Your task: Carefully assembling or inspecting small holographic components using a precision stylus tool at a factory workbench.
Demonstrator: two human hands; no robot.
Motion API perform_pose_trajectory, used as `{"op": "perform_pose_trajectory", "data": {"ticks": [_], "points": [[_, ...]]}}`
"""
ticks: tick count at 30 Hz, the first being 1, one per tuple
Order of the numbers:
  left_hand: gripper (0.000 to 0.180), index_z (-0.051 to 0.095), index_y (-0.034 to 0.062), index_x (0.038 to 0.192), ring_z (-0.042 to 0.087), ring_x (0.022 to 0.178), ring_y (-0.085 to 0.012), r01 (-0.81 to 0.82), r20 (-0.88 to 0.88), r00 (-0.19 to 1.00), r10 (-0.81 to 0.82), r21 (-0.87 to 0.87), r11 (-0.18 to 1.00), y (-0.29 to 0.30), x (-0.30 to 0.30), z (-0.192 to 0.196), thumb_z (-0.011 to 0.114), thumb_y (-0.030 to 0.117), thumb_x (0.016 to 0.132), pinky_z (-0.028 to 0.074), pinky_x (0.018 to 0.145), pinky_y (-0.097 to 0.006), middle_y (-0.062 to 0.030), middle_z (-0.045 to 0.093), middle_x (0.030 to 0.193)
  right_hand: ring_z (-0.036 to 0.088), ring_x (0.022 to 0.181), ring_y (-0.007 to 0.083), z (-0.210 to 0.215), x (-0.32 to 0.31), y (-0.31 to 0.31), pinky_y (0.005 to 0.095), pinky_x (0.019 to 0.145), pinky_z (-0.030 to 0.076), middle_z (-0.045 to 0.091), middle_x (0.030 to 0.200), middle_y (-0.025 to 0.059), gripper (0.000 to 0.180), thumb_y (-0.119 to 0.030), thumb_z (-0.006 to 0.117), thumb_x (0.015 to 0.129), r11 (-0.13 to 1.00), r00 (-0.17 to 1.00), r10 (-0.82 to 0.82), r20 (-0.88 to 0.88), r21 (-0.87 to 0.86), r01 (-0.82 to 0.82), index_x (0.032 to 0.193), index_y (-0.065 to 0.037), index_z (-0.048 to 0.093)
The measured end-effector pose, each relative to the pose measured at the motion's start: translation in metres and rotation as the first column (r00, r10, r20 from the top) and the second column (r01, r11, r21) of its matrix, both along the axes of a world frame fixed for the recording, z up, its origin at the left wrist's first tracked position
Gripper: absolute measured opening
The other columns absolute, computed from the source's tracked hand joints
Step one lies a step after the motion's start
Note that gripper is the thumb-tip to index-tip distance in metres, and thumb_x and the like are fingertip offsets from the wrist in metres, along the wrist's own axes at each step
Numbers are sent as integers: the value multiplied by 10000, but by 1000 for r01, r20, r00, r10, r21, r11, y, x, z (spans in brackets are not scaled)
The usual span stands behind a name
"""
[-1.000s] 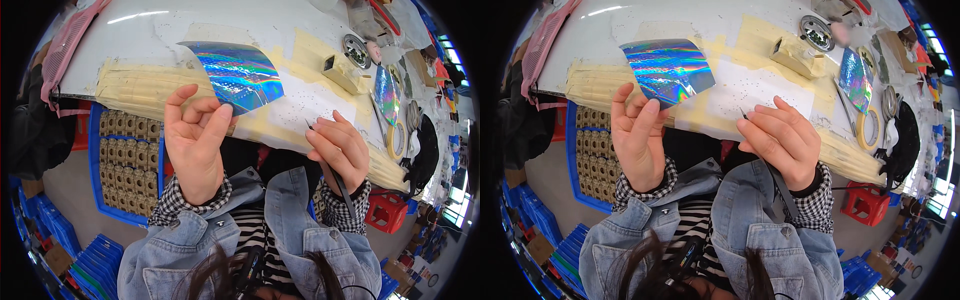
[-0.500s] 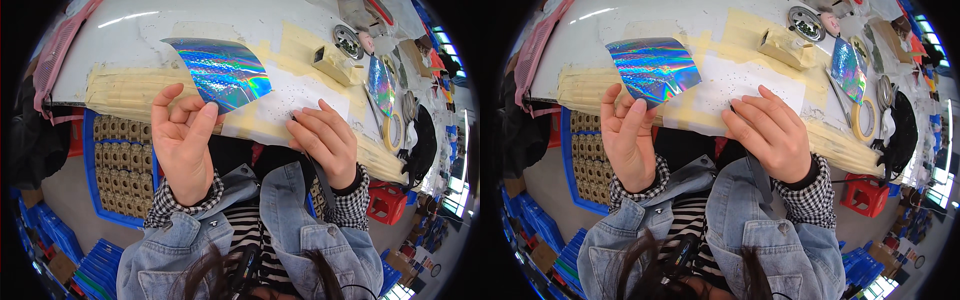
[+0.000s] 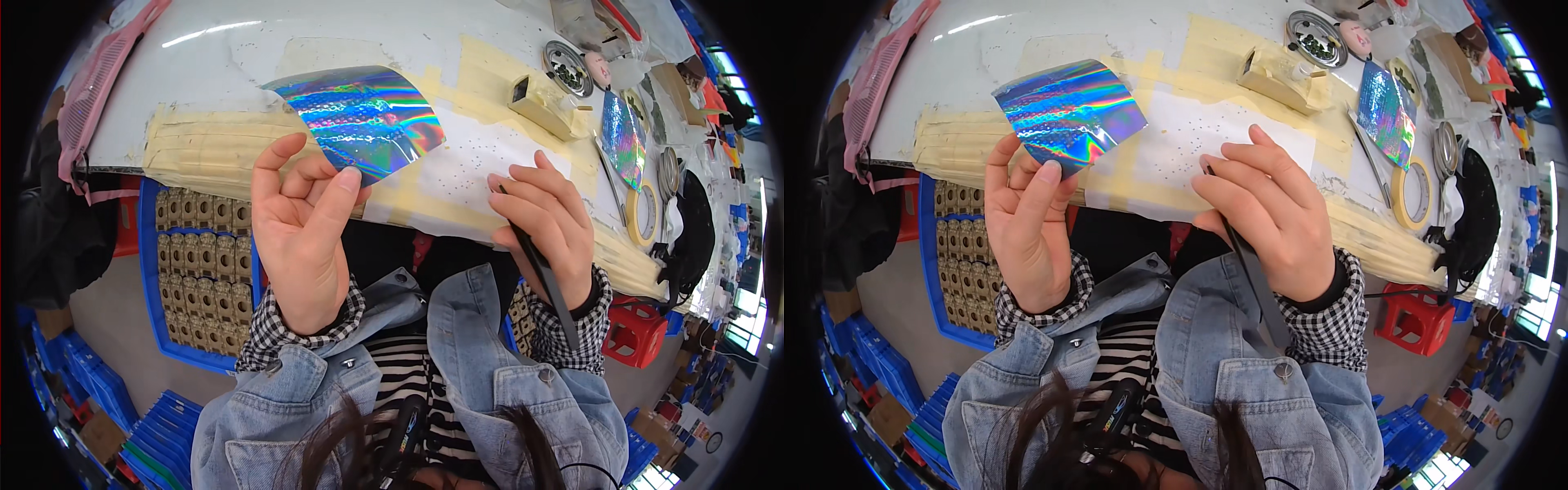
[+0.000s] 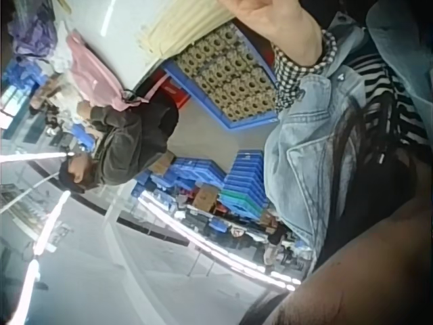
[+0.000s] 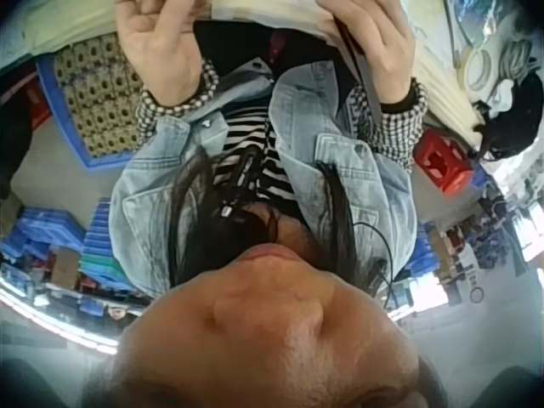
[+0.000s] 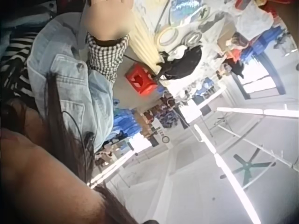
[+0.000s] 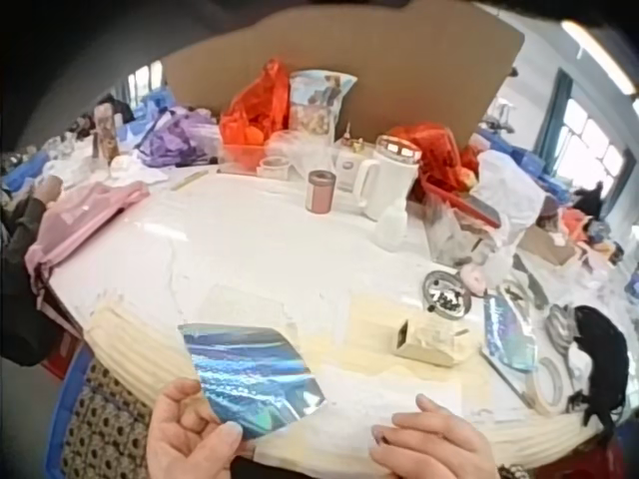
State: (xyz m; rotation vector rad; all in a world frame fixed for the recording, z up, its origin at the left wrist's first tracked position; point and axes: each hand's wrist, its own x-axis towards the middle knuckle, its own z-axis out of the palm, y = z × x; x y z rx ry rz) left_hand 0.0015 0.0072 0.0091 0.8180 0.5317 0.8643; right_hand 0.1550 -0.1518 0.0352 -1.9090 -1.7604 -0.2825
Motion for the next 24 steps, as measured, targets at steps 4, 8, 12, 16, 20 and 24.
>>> {"op": "perform_pose_trajectory", "data": {"ticks": [4, 8, 12, 16, 20, 24], "points": [[563, 340, -9, 1331, 633, 885, -135, 62, -18, 998, -61, 41, 997, 4, -2, -2, 623, -61, 848, 523, 789, -257, -103, 632, 999, 630, 932, 276, 7, -11, 4, 477, 908, 515, 669, 921, 92, 346, -261, 735, 747, 987, 996, -5, -93, 157, 20, 1026, -60, 697], [661, 267, -8, 1415, 640, 915, -129, 133, -48, 990, -131, 34, 991, 5, -3, 4, 596, -95, 849, 533, 800, -237, -122, 651, 995, 635, 914, 251, 8, -20, 19, 443, 864, 546, 650, 932, 88, 352, -251, 739, 747, 974, 984, 95, -148, 216, -62, 1046, -67, 708], [688, 248, -2, 1433, 640, 902, -118, 143, -48, 989, -142, 23, 989, 7, -5, -1, 596, -101, 848, 522, 795, -225, -112, 665, 971, 647, 897, 269, 3, -25, 38, 424, 850, 553, 643, 966, 111, 367, -222, 744, 743, 959, 964, 197, -179, 242, -151, 1066, -53, 699], [686, 251, -8, 1429, 639, 879, -107, 145, -51, 988, -144, 30, 989, 5, -5, 2, 600, -101, 846, 514, 790, -219, -105, 672, 957, 664, 869, 278, 2, -30, 47, 412, 843, 554, 647, 983, 126, 377, -207, 746, 742, 956, 961, 221, -166, 231, -180, 1060, -14, 686], [664, 266, -17, 1407, 638, 865, -104, 152, -47, 988, -150, 42, 987, 4, -5, 2, 609, -95, 843, 509, 785, -214, -102, 676, 943, 670, 890, 279, -2, -32, 50, 410, 846, 554, 664, 978, 132, 365, -185, 748, 746, 950, 961, 217, -170, 262, -168, 1050, 4, 678], [637, 282, -17, 1377, 636, 853, -100, 152, -54, 987, -151, 12, 988, 3, -6, 4, 619, -86, 841, 501, 774, -208, -99, 677, 928, 676, 899, 285, -4, -30, 49, 411, 855, 550, 679, 971, 137, 346, -159, 753, 747, 944, 930, 248, -270, 282, -170, 1046, -1, 678]]}}
